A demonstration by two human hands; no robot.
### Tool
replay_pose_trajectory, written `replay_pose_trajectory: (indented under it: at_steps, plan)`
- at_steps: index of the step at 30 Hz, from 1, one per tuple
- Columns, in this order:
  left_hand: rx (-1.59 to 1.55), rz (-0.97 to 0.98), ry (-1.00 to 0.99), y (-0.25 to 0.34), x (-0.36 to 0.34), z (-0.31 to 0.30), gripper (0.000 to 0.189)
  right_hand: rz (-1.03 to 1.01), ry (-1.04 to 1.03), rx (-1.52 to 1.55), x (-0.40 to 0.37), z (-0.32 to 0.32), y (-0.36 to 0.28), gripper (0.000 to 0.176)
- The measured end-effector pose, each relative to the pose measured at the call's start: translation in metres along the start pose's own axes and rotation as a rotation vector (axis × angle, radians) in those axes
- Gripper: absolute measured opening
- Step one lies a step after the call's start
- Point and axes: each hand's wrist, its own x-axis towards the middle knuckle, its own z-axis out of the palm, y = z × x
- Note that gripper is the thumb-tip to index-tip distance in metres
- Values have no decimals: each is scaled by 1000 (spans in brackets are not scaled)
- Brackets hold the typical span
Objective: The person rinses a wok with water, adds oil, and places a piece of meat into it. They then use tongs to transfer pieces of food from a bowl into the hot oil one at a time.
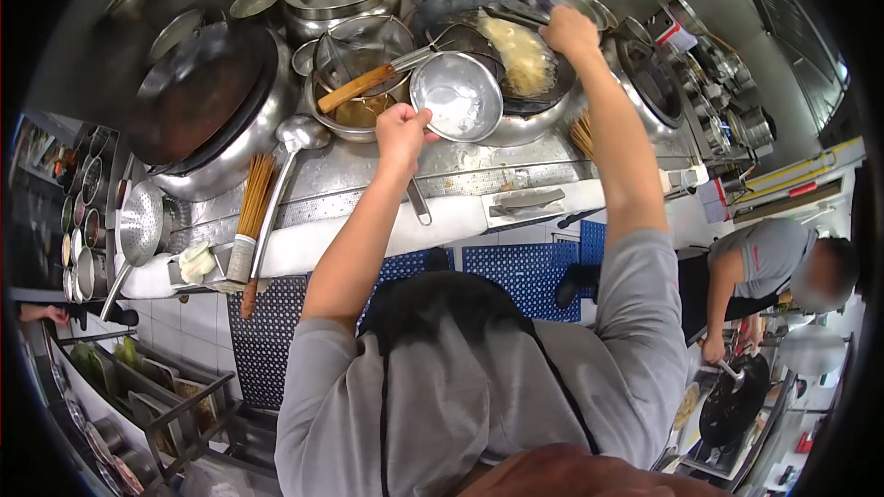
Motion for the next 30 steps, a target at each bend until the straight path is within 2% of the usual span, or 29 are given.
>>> replay_pose_trajectory:
  at_steps: [4,9,12,16,19,23,27,30]
  plan:
    - [-69,-15,46,14,-13,-12,27,83,-86,118,40,51,-12,36]
    - [-163,6,110,26,-8,-33,26,10,-39,93,39,20,-21,39]
    - [-214,60,169,33,2,-48,27,-73,78,14,-13,-50,-27,44]
    - [-239,118,172,38,13,-67,26,-282,265,108,-91,-102,-13,35]
    - [-220,197,141,37,21,-73,25,-362,213,164,-141,-121,-18,32]
    - [-174,364,57,35,20,-72,24,-519,268,91,-174,-113,-43,24]
    - [-104,459,20,34,13,-68,23,-502,97,-29,-186,-112,-66,22]
    - [-68,480,15,33,9,-69,22,-449,93,-62,-186,-112,-66,22]
